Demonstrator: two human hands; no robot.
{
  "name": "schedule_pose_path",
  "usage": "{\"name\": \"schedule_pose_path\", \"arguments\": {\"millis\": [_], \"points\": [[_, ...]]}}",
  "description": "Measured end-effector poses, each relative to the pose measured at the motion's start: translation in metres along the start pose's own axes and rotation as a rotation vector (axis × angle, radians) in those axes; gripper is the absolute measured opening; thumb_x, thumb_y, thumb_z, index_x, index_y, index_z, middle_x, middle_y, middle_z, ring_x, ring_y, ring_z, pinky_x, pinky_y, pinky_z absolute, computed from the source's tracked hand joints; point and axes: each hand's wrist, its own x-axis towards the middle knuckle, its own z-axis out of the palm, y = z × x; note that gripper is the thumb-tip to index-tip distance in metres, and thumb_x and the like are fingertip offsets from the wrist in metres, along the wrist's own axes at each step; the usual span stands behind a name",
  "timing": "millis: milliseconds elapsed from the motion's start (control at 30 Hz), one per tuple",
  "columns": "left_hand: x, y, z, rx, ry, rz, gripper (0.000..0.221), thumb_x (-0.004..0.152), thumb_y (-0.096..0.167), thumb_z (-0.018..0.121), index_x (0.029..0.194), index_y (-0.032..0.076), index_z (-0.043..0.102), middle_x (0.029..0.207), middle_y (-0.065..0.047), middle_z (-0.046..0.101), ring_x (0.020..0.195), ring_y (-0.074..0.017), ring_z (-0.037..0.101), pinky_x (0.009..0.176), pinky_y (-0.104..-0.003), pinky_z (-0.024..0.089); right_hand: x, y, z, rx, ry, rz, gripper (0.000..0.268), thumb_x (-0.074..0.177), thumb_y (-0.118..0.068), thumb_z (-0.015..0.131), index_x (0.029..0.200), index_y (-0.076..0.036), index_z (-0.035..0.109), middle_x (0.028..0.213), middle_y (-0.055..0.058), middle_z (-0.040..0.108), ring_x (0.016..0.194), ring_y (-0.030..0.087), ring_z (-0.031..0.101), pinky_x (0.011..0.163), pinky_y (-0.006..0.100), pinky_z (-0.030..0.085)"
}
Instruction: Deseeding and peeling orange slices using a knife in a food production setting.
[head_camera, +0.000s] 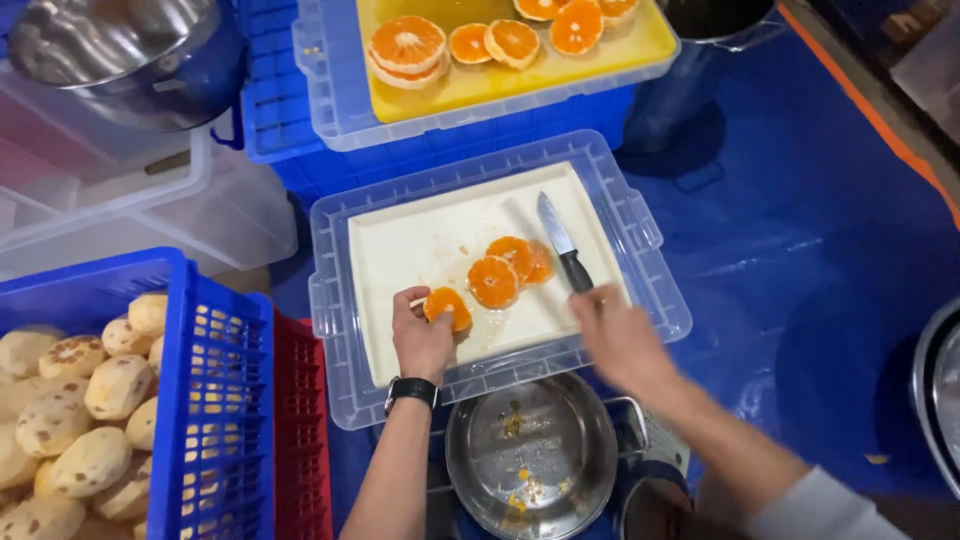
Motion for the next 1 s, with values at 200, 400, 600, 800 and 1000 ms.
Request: {"name": "schedule_pose_path", "arguments": {"millis": [200,400,600,800,1000], "points": [[-0.005,0.003,-0.01,-0.192,-0.012,-0.056,0.059,0.088,-0.006,0.065,0.142,0.002,0.045,0.13,-0.025,0.054,0.121,-0.0345,0.061,0.088,-0.044,0.063,0.124,0.082,0.009,-0.178,0.349,-0.066,0.047,0.102,-0.044,0.06,0.113,0.001,0.057,0.101,0.026,0.065,0.098,0.051,0.069,0.08,0.059,0.059],[-0.005,-0.004,-0.017,-0.377,-0.011,-0.107,0.062,0.087,-0.006,0.066,0.146,-0.003,0.044,0.133,-0.027,0.049,0.127,-0.038,0.057,0.094,-0.048,0.06,0.15,0.086,0.025,-0.27,0.501,-0.196,0.053,0.09,-0.047,0.075,0.106,0.002,0.063,0.1,0.019,0.059,0.095,0.049,0.069,0.077,0.057,0.059],[0.002,-0.015,-0.019,-0.466,-0.056,-0.108,0.061,0.088,-0.005,0.068,0.145,-0.005,0.045,0.132,-0.029,0.05,0.125,-0.0444,0.059,0.095,-0.051,0.059,0.103,0.056,0.015,-0.467,0.411,-0.268,0.039,0.095,-0.044,0.068,0.106,-0.007,0.069,0.095,0.012,0.063,0.094,0.037,0.073,0.079,0.049,0.061],[0.001,-0.022,-0.022,-0.492,-0.087,-0.12,0.06,0.09,-0.003,0.068,0.146,-0.005,0.046,0.134,-0.029,0.05,0.126,-0.0464,0.059,0.098,-0.053,0.057,0.103,0.026,0.015,-0.564,0.162,-0.144,0.042,0.089,-0.045,0.068,0.09,-0.003,0.067,0.083,0.018,0.069,0.085,0.041,0.075,0.068,0.05,0.062],[-0.003,-0.021,-0.031,-0.524,-0.18,-0.101,0.062,0.092,-0.003,0.065,0.15,0.0,0.045,0.14,-0.031,0.047,0.13,-0.0462,0.055,0.105,-0.052,0.051,0.104,0.002,0.009,-0.535,0.037,-0.039,0.044,0.089,-0.04,0.068,0.093,0.004,0.069,0.086,0.025,0.071,0.087,0.044,0.075,0.064,0.052,0.061]]}}
